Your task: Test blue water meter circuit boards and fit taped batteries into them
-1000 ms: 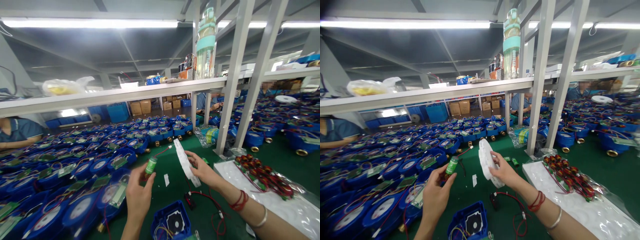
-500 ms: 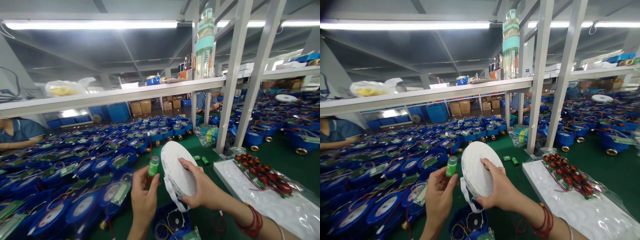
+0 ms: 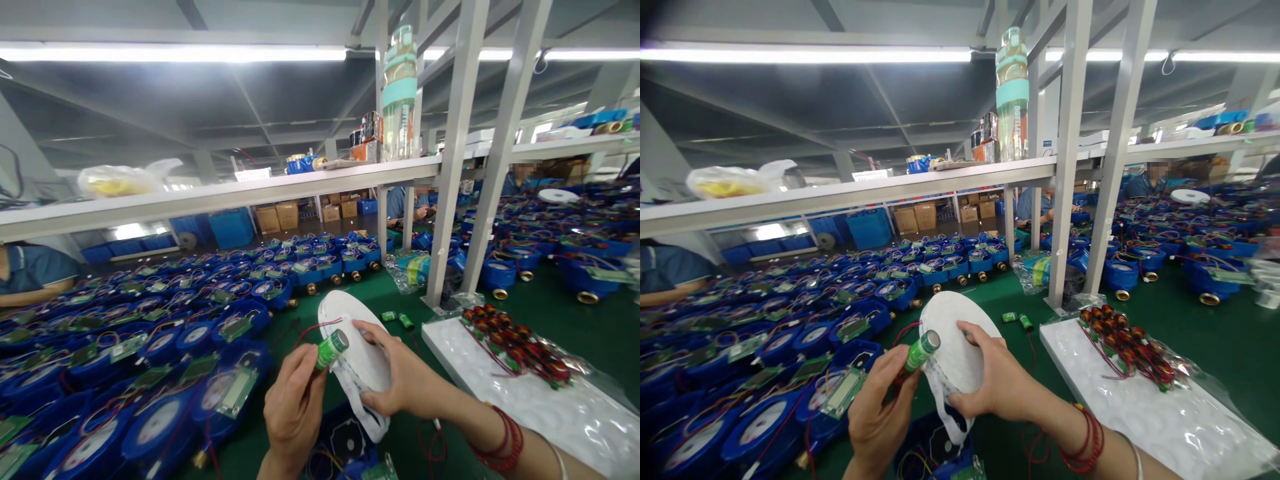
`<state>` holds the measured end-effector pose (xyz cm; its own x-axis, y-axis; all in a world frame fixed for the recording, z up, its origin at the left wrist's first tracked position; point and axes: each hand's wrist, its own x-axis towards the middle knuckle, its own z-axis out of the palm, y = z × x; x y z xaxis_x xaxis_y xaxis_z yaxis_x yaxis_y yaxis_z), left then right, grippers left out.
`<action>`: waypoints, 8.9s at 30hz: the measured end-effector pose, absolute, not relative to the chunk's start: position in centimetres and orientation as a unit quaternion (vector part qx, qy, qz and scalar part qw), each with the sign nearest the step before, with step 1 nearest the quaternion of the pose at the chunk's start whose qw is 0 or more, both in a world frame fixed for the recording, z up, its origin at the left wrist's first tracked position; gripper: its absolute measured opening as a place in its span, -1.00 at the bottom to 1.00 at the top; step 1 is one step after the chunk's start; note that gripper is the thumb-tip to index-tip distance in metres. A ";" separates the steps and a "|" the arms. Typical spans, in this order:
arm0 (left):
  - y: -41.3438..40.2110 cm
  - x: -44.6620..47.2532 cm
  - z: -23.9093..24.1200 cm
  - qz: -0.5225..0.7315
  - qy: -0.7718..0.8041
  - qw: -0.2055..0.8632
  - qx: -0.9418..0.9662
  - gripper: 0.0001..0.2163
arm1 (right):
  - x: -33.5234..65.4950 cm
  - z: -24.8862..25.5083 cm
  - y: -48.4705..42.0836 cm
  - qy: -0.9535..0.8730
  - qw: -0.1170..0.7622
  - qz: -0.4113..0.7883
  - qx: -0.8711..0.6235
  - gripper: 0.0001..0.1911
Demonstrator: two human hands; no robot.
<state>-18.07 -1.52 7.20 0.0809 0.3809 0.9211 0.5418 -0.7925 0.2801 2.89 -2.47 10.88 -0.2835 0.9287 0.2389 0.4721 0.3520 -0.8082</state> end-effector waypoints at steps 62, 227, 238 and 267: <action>3.8 -18.0 2.4 -0.482 -0.349 -0.640 -0.486 -0.71 | 1.7 5.2 10.7 -0.828 0.233 0.300 -0.413 -0.40; -7.8 -21.5 8.0 -0.160 -0.505 0.015 -0.848 -0.84 | -1.9 4.9 -11.1 -0.907 0.257 -0.038 -0.331 -0.48; -7.4 -21.0 8.5 -0.095 -0.514 -0.014 -0.853 -0.83 | -1.9 4.8 -11.4 -0.908 0.240 -0.015 -0.342 -0.51; -8.0 -21.2 8.0 -0.120 -0.407 0.022 -0.905 -0.81 | -2.4 4.2 -11.3 -0.915 0.226 -0.019 -0.333 -0.54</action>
<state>-21.19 -7.99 8.00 0.6396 0.7318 0.2355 0.7426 -0.6673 0.0570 -2.35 -11.28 4.25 -0.6756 0.6014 0.4264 0.6190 0.7769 -0.1150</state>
